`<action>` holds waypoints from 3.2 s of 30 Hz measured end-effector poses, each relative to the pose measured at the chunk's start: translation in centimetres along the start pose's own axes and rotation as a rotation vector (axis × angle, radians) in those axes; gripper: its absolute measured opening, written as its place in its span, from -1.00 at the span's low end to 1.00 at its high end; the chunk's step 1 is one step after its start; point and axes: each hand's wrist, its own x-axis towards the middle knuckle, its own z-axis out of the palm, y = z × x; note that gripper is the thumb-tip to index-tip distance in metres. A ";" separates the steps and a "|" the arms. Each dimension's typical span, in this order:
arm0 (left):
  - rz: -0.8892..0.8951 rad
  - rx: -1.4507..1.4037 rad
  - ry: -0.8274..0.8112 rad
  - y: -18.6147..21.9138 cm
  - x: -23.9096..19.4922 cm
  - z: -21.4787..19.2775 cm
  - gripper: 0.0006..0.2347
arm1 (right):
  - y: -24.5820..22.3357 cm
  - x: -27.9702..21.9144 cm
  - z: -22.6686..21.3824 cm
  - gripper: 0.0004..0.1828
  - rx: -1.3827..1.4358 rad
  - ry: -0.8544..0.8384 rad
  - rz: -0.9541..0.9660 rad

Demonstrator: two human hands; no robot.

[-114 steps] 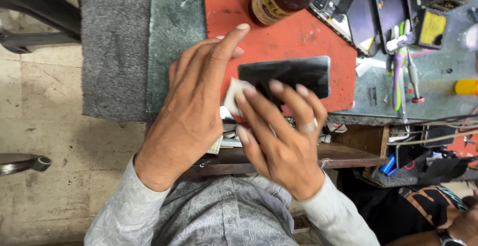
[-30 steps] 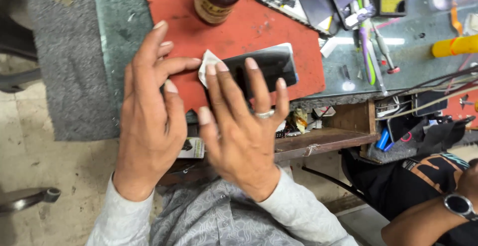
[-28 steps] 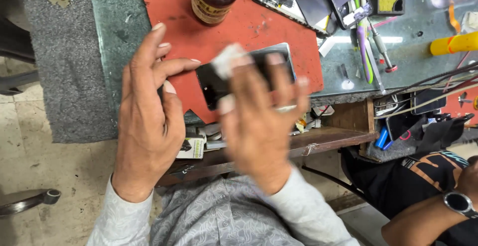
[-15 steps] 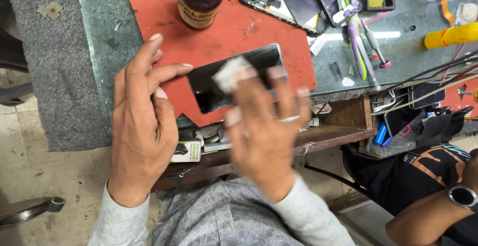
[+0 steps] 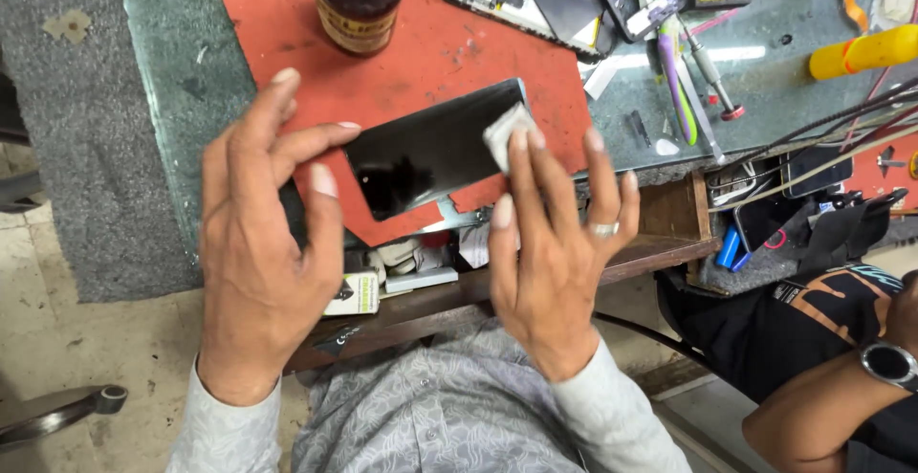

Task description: The person wipes the screen of a smartphone with a white cloth, then applies liquid from a brown bottle and continues wiping the screen repeatedly. The person also wipes the edges and back of the phone.

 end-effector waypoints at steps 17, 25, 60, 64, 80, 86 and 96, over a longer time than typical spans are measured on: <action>0.008 0.122 -0.091 0.9 0.4 0.8 -0.27 | 1.4 1.9 -0.6 -0.52 0.034 0.013 -0.040; -0.005 0.126 -0.111 1.1 0.9 0.7 -0.21 | 1.7 2.3 -1.5 -0.57 0.023 0.038 -0.040; -0.041 0.146 -0.137 1.0 1.3 1.0 -0.21 | 4.3 3.5 -1.6 -0.63 0.046 -0.007 -0.147; -0.029 0.134 -0.135 0.8 1.3 1.1 -0.21 | 4.3 3.5 -1.5 -0.65 0.074 0.009 -0.148; -0.035 0.139 -0.140 1.0 1.1 1.0 -0.21 | 4.6 4.5 0.2 -0.65 0.077 0.031 -0.150; -0.040 0.126 -0.135 0.9 1.2 1.1 -0.20 | 4.9 3.1 -0.7 -0.66 0.086 0.003 -0.140; -0.033 0.131 -0.146 0.9 1.2 1.1 -0.22 | 4.7 5.4 0.5 -0.64 0.112 0.036 -0.167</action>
